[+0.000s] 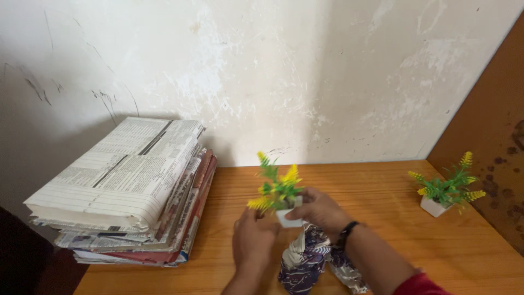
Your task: The person wipes two small potted plants and the wooden table surface with a cloth, then moves a stack of newspapers and magazines to the side and reorganizes them into two separate stacks on the table.
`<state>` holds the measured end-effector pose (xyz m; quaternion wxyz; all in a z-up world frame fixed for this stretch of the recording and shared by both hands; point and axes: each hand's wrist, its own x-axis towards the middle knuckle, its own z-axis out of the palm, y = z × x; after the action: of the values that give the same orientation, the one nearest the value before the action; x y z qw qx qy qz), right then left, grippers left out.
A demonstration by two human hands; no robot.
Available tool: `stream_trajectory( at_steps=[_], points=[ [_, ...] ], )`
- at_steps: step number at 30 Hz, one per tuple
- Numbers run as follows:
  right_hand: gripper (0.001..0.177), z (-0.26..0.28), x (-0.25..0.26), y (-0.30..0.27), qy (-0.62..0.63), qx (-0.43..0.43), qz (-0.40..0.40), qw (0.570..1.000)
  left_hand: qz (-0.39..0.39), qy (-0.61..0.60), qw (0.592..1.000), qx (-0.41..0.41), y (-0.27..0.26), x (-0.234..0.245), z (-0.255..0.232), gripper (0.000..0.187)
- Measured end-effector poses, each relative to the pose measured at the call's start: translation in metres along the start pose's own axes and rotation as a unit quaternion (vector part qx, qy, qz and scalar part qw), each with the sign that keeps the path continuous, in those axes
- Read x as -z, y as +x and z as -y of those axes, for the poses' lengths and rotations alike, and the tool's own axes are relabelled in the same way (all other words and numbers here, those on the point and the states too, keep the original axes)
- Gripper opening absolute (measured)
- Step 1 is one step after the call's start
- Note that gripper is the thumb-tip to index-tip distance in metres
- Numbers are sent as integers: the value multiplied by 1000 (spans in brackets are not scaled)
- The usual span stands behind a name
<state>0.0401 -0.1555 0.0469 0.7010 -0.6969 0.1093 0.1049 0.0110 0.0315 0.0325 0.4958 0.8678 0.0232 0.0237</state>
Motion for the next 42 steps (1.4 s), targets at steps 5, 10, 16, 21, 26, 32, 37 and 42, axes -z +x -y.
stream_trajectory(
  at_steps=[5, 10, 16, 21, 26, 32, 37, 42],
  points=[
    [69, -19, -49, 20, -41, 4, -11, 999, 21, -136, 989, 56, 9, 6, 9, 60],
    [65, -27, -82, 32, 17, 12, 9, 1000, -59, -141, 987, 44, 18, 16, 33, 58],
    [76, -45, -105, 45, -20, 9, 9, 1000, -89, -161, 982, 38, 29, 19, 60, 66],
    [95, -44, -93, 39, -23, 14, 54, 998, -94, -99, 987, 80, 28, 20, 62, 71],
    [87, -22, -63, 16, -78, -19, 3, 997, -155, -168, 962, 150, 31, -11, 84, 68],
    [74, -4, 18, -9, -31, -11, -88, 996, -218, -129, 936, 243, 13, -60, 74, 79],
    [65, -24, 111, -22, 31, 3, -216, 976, -109, 55, 992, 44, -45, -79, -5, 53],
    [58, -54, 214, -45, 67, 19, -340, 938, -28, 74, 967, -244, -84, -126, -73, 49]
  ],
)
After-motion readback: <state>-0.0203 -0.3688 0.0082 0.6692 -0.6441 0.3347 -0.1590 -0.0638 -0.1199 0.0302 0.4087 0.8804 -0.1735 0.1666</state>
